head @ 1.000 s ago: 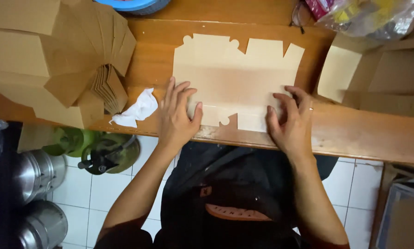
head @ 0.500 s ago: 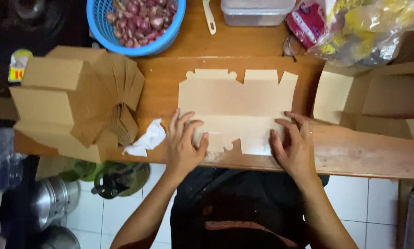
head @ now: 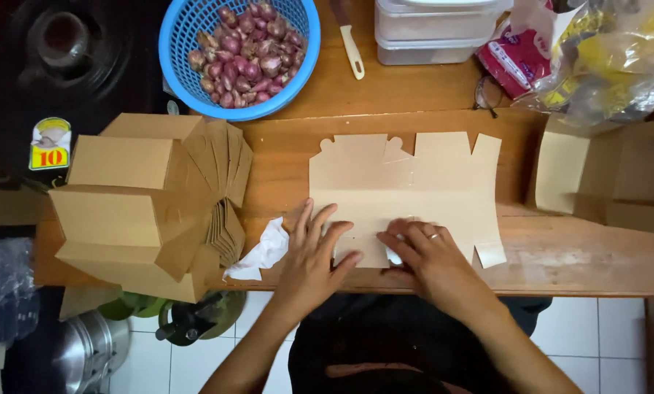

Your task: The person folds a flat cardboard sheet into a small rectangular box by hand. They crease the pre-scored lines, fold up the sides, and tuck the tabs to form the box structure. The finished box is placed on the table.

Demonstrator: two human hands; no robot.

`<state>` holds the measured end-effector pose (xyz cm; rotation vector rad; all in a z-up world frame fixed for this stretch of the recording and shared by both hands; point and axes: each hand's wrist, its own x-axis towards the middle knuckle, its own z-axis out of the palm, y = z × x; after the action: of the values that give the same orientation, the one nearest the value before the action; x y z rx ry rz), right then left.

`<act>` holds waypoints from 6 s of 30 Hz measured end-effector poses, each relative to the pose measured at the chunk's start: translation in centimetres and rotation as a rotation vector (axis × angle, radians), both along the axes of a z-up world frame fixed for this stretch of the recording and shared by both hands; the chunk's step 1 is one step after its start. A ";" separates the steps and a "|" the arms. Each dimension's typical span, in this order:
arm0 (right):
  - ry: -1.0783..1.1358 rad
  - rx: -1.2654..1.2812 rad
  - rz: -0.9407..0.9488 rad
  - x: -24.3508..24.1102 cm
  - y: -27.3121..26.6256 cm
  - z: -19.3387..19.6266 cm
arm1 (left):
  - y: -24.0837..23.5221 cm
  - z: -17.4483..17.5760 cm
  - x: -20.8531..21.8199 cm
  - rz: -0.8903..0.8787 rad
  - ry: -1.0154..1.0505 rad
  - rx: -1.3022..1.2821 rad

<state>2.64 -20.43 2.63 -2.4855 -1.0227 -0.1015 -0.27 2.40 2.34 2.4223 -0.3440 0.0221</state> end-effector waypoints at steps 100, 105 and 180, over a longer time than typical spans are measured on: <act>-0.173 -0.392 0.001 7.1 4.2 -1.7 | -2.7 -3.0 6.5 -0.072 0.004 0.298; -0.144 -0.303 -0.123 6.5 4.2 -2.6 | -2.4 -3.2 5.8 -0.040 0.054 0.359; 0.393 0.065 -0.215 13.7 11.2 -4.1 | -0.3 -4.1 5.1 0.338 -0.090 0.080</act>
<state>16.34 -9.25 -1.46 -2.4153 -0.5802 0.2732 4.88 2.07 -1.80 2.5371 0.0294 0.2716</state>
